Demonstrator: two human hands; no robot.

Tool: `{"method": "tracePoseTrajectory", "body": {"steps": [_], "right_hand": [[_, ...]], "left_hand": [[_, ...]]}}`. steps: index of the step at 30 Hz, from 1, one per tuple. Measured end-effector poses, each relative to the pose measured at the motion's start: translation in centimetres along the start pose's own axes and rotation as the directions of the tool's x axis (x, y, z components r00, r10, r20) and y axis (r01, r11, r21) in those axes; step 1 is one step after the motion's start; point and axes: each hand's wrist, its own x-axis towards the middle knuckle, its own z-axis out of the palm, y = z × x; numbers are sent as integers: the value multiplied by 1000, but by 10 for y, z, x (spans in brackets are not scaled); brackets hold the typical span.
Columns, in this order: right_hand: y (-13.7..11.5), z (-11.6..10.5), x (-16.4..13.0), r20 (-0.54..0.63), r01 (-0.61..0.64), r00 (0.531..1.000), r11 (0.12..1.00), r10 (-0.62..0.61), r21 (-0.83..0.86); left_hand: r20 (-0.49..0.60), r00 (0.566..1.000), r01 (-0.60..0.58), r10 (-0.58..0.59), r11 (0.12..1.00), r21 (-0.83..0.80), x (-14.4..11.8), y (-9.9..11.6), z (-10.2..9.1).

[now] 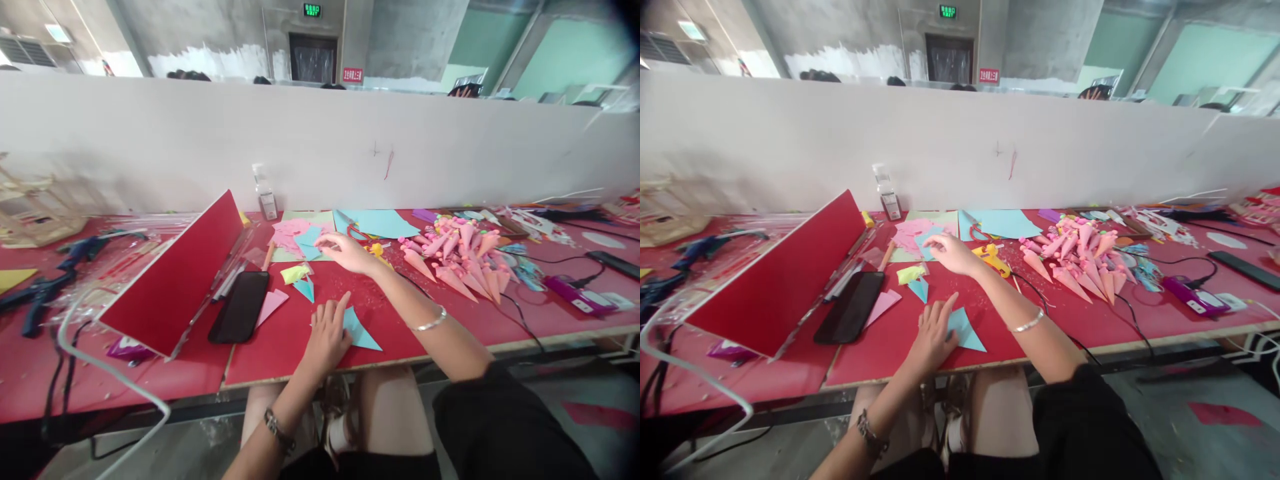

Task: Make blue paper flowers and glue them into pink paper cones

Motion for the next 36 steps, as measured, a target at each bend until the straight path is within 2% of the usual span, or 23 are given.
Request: {"method": "tracePoseTrajectory", "body": {"steps": [1,3,7,10,14,19,22,24,28,33,36], "right_hand": [[-4,-8,-16,15,75,997,997,-75,-11],[-7,-21,-50,19,131,991,991,-131,-11],[9,-26,-108,12,6,1000,999,-5,-50],[24,-15,-140,17,-66,997,991,69,-117],[30,1,-165,106,17,994,976,6,-219],[28,6,-177,254,134,966,920,-39,-369],[30,6,-181,343,175,939,897,-28,-406],[30,6,-184,362,160,932,892,5,-423],[25,10,-192,360,113,931,887,63,-447],[14,23,-197,252,87,966,841,60,-535],[11,28,-197,159,65,986,793,41,-606]], "left_hand": [[-5,1000,2,-2,999,-36,0,-1,0],[-21,1000,7,-10,993,-122,-1,-3,0],[-53,999,-30,11,927,-375,0,-8,-1],[-76,997,-65,25,800,-596,1,-14,-3],[-62,998,-63,23,645,-762,3,-20,-7],[3,998,-36,65,583,-812,1,-22,-13],[26,997,-17,66,583,-812,-3,-23,-17],[45,995,-15,84,599,-801,-7,-24,-20],[117,972,-57,202,692,-720,-17,-22,-31],[193,927,-210,320,873,-440,-25,-21,-46],[189,921,-284,339,921,-268,-31,-29,-46]]}}
